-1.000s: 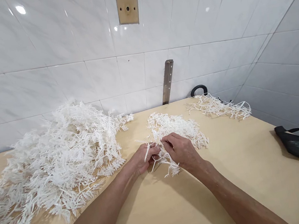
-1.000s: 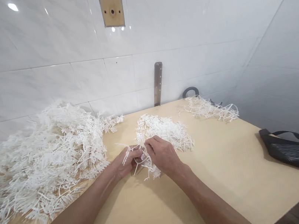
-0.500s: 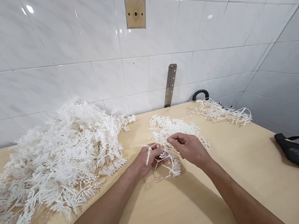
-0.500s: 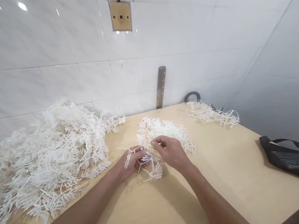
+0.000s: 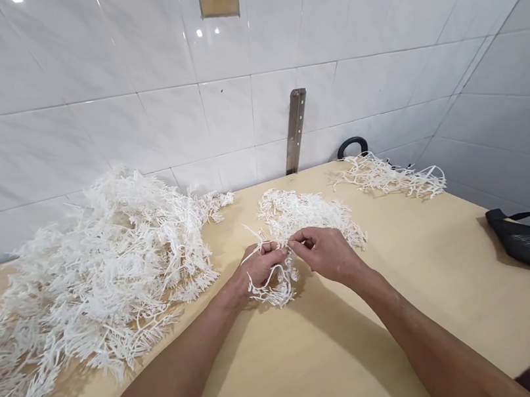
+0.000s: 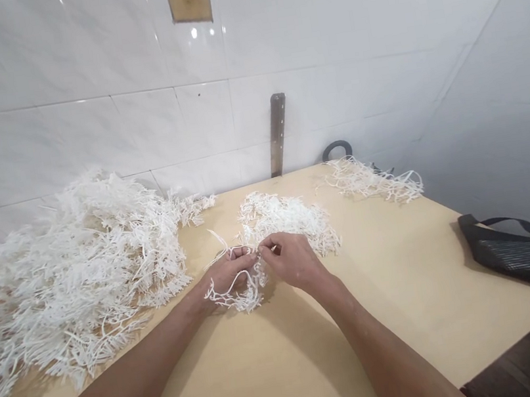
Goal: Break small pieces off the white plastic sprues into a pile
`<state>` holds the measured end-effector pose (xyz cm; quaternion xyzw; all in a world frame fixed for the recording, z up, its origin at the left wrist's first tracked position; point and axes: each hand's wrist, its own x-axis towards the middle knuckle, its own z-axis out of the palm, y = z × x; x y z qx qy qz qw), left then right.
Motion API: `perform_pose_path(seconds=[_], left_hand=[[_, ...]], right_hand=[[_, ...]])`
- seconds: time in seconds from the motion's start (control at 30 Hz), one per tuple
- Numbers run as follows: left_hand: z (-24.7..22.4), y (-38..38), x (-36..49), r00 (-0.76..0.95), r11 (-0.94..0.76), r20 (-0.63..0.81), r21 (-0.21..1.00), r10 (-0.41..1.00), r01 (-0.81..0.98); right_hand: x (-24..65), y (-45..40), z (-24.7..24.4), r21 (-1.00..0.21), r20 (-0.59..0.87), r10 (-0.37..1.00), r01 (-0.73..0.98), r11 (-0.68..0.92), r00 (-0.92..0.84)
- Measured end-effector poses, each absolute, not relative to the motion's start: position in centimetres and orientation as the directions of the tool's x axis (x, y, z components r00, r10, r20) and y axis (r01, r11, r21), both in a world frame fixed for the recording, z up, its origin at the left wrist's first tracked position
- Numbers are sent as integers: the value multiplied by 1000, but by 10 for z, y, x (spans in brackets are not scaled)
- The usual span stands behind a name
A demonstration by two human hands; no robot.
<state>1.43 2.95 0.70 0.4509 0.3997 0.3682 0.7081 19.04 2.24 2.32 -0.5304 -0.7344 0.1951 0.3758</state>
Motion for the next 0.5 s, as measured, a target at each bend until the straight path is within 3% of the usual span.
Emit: perform_pose_path(seconds=[0.17,0.4,0.5], left_hand=[[9,28,14,403,314,-240,940,883,-130],[-2,34,9,430,352,-269,927,862,-127],[-8,37,9,434,365,-265,916,861,-165]], right_hand=[[191,23,24,-631,370,912,673,385,-175],[194,21,26,-656,294,924,652,380,-243],[194,23,24,-600,356,902,680,421,-245]])
